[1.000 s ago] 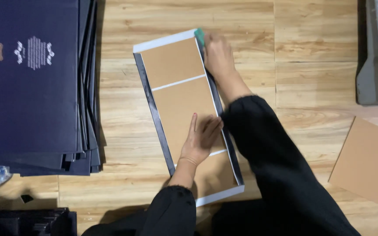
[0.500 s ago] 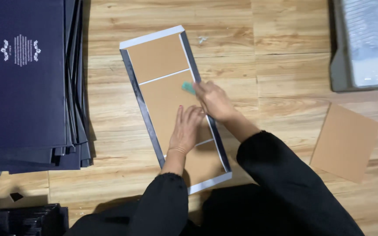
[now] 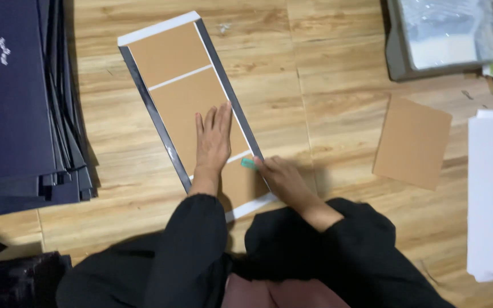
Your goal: Assembling cardboard folders by placing panels on an adhesive sheet and smoothing them with a tool
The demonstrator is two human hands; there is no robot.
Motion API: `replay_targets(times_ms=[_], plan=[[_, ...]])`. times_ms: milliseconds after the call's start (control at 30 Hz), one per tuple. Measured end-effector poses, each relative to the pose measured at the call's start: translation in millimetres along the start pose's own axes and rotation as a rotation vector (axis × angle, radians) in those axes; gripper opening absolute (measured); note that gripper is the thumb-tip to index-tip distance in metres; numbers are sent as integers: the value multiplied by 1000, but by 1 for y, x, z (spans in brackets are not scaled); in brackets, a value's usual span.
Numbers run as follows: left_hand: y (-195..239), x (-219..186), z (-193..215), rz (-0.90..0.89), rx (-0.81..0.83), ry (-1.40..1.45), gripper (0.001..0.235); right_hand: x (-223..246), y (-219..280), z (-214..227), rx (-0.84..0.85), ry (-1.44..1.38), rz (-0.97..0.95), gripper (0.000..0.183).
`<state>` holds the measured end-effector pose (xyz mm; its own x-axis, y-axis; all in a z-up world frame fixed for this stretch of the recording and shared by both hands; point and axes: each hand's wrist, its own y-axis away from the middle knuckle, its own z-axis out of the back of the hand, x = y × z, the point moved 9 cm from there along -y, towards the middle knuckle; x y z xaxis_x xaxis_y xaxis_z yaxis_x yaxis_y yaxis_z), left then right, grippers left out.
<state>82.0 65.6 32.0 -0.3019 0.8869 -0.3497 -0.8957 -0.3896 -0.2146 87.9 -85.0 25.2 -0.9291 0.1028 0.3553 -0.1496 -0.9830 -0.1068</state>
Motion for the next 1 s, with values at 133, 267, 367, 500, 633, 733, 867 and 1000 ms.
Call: replay_targets(times_ms=[133, 267, 367, 500, 633, 733, 867, 1000], plan=[[-1, 3, -12, 116, 298, -26, 80, 29, 28, 11, -31, 95, -32, 38], [-7, 29, -23, 412, 449, 244, 75, -1, 45, 12, -36, -220, -335, 28], [13, 47, 36, 384, -55, 218, 45, -21, 54, -1, 13, -115, -517, 36], [119, 130, -5, 983, -277, 342, 70, 9, 60, -21, 129, -146, -483, 34], [155, 151, -33, 1210, -102, 332, 56, -4, 71, -28, 46, -412, -574, 51], [151, 199, -70, 1235, -170, 558, 54, -17, 79, -34, 3, -574, -676, 54], [120, 230, -89, 1086, -190, 642, 47, -14, 79, -12, -119, -767, -686, 32], [46, 124, 28, 822, -200, 677, 37, -75, 112, 47, -409, -631, -926, 17]])
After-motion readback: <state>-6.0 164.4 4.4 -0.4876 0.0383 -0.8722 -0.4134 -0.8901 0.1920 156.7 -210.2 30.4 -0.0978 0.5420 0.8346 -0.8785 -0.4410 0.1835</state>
